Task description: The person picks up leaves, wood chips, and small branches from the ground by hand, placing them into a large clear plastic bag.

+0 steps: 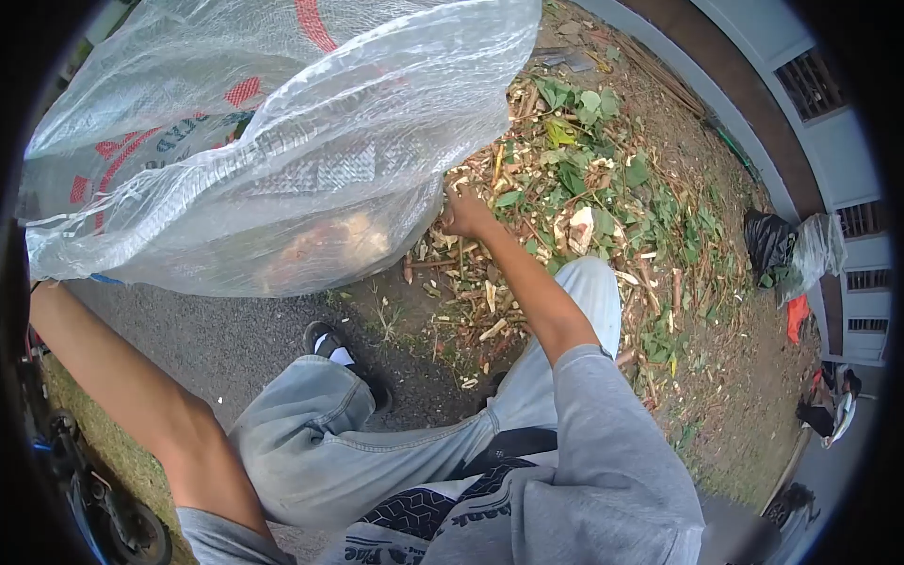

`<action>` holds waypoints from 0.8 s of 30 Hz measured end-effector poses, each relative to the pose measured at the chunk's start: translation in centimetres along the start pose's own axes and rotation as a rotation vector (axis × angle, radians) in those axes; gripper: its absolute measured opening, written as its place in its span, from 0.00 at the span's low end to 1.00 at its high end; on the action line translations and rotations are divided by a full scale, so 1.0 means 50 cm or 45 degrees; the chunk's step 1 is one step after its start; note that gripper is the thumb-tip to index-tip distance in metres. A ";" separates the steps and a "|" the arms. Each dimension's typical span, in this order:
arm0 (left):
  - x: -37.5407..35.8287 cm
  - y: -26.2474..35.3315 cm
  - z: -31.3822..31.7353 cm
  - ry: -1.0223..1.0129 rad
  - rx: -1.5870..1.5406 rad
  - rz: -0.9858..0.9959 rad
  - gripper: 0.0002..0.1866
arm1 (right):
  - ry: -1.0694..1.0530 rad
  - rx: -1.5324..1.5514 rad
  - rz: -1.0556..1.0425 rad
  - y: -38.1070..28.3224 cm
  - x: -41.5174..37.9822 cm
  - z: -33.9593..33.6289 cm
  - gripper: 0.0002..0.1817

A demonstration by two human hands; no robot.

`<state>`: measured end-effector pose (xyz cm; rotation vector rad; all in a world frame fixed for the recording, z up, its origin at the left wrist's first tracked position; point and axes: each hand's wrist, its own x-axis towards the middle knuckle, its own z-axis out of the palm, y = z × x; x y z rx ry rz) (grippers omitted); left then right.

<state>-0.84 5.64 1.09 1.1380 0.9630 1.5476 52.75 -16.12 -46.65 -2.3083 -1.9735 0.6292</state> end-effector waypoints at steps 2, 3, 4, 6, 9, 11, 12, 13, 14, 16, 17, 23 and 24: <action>0.008 0.010 -0.002 0.011 0.069 0.023 0.17 | -0.159 -0.257 -0.019 -0.014 0.022 0.066 0.36; 0.014 0.014 -0.003 0.014 0.103 0.036 0.17 | -0.328 -0.550 -0.047 -0.019 0.027 0.099 0.39; 0.020 0.017 -0.004 0.024 0.131 0.049 0.17 | -0.334 -0.511 -0.030 -0.018 0.037 0.134 0.39; 0.024 0.022 -0.010 0.043 0.172 0.058 0.17 | -0.094 -0.639 -0.026 0.005 0.047 0.184 0.41; 0.031 0.028 -0.013 0.054 0.183 0.056 0.17 | -0.003 -0.557 -0.035 0.034 0.023 0.163 0.46; 0.038 0.027 -0.005 0.039 0.178 0.048 0.17 | -0.011 -0.095 0.213 0.052 -0.013 0.106 0.51; 0.043 0.030 -0.005 0.037 0.163 0.044 0.17 | 0.017 0.127 0.335 0.059 -0.033 0.076 0.53; 0.045 0.031 -0.002 0.027 0.148 0.037 0.17 | 0.224 0.326 0.424 0.121 -0.029 0.099 0.54; 0.051 0.034 0.001 0.011 0.124 0.023 0.16 | 0.357 0.586 0.521 0.164 -0.044 0.076 0.56; 0.048 0.037 0.018 -0.020 0.080 0.018 0.16 | 0.450 1.648 0.765 0.159 -0.113 -0.074 0.59; 0.041 0.040 0.036 -0.034 0.052 0.022 0.16 | 0.580 1.764 0.739 0.195 -0.124 -0.120 0.59; -0.039 0.055 0.147 0.025 0.004 0.094 0.15 | 1.072 1.374 0.045 0.131 -0.264 -0.639 0.28; -0.031 0.056 0.144 -0.047 -0.060 0.045 0.15 | 0.891 1.504 -0.156 0.120 -0.282 -0.729 0.29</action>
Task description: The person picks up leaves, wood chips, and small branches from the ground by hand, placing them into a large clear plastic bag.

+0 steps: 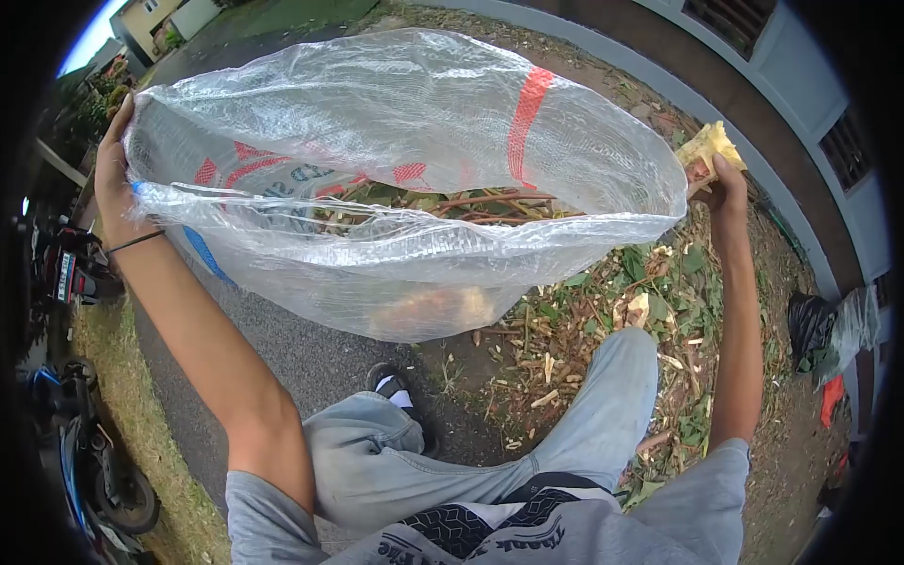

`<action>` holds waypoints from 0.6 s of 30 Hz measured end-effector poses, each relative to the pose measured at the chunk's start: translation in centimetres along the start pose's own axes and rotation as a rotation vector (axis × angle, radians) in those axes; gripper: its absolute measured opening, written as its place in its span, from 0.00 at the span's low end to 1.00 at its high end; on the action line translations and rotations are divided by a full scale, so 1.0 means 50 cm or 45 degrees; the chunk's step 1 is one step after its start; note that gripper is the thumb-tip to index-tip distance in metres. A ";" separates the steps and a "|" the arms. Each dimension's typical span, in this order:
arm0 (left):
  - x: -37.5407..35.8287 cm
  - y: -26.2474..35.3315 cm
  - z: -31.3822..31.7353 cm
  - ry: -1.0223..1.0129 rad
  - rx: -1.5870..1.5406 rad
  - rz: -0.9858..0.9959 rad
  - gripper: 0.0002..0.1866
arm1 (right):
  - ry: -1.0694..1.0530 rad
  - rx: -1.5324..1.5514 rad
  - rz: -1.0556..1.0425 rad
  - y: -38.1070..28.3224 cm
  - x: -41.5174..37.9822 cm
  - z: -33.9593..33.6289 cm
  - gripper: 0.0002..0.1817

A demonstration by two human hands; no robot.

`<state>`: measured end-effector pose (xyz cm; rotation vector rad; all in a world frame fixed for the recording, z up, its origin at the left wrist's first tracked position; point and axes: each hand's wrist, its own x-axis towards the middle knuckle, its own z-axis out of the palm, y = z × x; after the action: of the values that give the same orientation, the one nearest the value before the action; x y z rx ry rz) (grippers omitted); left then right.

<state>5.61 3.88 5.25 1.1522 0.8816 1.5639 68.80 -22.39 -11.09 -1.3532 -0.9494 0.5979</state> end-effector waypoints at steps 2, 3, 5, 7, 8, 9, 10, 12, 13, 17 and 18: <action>0.004 0.001 -0.003 -0.081 -0.063 -0.013 0.15 | 0.007 0.184 -0.236 -0.183 0.013 0.076 0.32; 0.005 -0.002 0.000 0.007 -0.062 -0.013 0.15 | -0.031 0.226 -0.299 -0.269 0.006 0.128 0.33; 0.000 0.002 0.018 0.079 -0.072 0.022 0.15 | -0.323 0.285 -0.335 -0.380 0.015 0.196 0.35; -0.020 0.014 0.036 0.256 0.130 0.058 0.15 | -0.625 0.230 -0.323 -0.446 0.015 0.294 0.37; -0.023 0.019 0.040 0.232 0.120 0.090 0.15 | -0.780 0.203 -0.305 -0.466 0.021 0.337 0.38; -0.025 0.018 0.038 0.268 0.141 0.110 0.15 | -0.873 0.132 -0.427 -0.476 0.004 0.412 0.40; -0.031 0.016 0.042 0.301 0.167 0.126 0.15 | -0.935 -0.004 -0.380 -0.487 -0.011 0.460 0.40; -0.033 0.014 0.041 0.288 0.176 0.136 0.15 | -1.166 -0.265 -0.280 -0.479 -0.007 0.523 0.43; -0.029 0.011 0.035 0.302 0.192 0.131 0.15 | -1.215 -0.385 -0.271 -0.458 -0.005 0.547 0.48; 0.056 -0.004 -0.062 0.123 0.041 0.005 0.16 | -1.063 -0.746 -0.378 -0.405 -0.020 0.552 0.51; 0.092 -0.005 -0.103 0.119 0.088 0.000 0.17 | -1.013 -0.674 -0.478 -0.395 -0.021 0.531 0.46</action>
<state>0.38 8.33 4.69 1.1347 1.0048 1.6087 42.79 -12.14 6.61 -1.3404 -2.0703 0.6224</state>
